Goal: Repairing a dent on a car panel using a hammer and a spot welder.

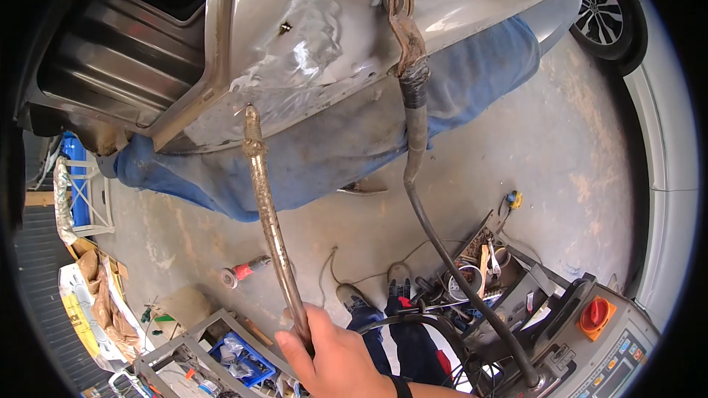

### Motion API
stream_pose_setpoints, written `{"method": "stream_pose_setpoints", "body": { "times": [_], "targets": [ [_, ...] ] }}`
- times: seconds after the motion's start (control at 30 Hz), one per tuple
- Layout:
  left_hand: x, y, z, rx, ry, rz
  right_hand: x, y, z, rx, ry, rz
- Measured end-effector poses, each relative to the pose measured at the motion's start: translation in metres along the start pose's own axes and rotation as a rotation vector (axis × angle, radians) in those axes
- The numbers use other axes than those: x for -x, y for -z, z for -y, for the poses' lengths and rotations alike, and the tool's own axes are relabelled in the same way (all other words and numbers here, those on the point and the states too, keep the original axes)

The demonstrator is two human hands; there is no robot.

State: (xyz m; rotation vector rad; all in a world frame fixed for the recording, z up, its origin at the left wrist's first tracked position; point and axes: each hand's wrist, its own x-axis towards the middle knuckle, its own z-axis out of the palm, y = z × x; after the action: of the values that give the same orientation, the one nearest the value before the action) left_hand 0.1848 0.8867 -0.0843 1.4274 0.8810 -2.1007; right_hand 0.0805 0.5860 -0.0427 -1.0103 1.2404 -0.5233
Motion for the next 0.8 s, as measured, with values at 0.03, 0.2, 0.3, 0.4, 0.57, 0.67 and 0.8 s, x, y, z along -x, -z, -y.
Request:
{"method": "stream_pose_setpoints", "body": {
  "times": [0.03, 0.2, 0.3, 0.4, 0.57, 0.67, 0.8],
  "targets": [
    [0.000, 0.001, 0.001, 0.007, 0.001, 0.001, -0.002, 0.000, 0.000, 0.000, 0.002, 0.004],
    [-0.001, 0.002, 0.000, 0.025, 0.020, 0.026, -0.019, 0.004, 0.013, -0.281, -0.015, -0.043],
    [-0.001, -0.020, -0.002, 0.055, 0.019, -0.069, -0.001, 0.002, -0.005, -0.209, -0.028, -0.002],
    [0.005, -0.021, -0.001, 0.080, -0.023, -0.147, -0.004, 0.001, -0.009, -0.228, -0.058, 0.072],
    [0.000, -0.021, -0.001, 0.019, -0.050, -0.070, -0.027, -0.011, -0.062, -1.469, -0.042, 0.742],
    [0.001, -0.016, -0.005, 0.085, -0.090, -0.059, -0.012, -0.013, -0.030, -1.017, -0.125, 0.387],
    [0.007, -0.015, -0.018, 0.037, -0.009, 0.020, 0.006, -0.021, 0.004, 0.117, 0.221, -0.258]
  ]
}}
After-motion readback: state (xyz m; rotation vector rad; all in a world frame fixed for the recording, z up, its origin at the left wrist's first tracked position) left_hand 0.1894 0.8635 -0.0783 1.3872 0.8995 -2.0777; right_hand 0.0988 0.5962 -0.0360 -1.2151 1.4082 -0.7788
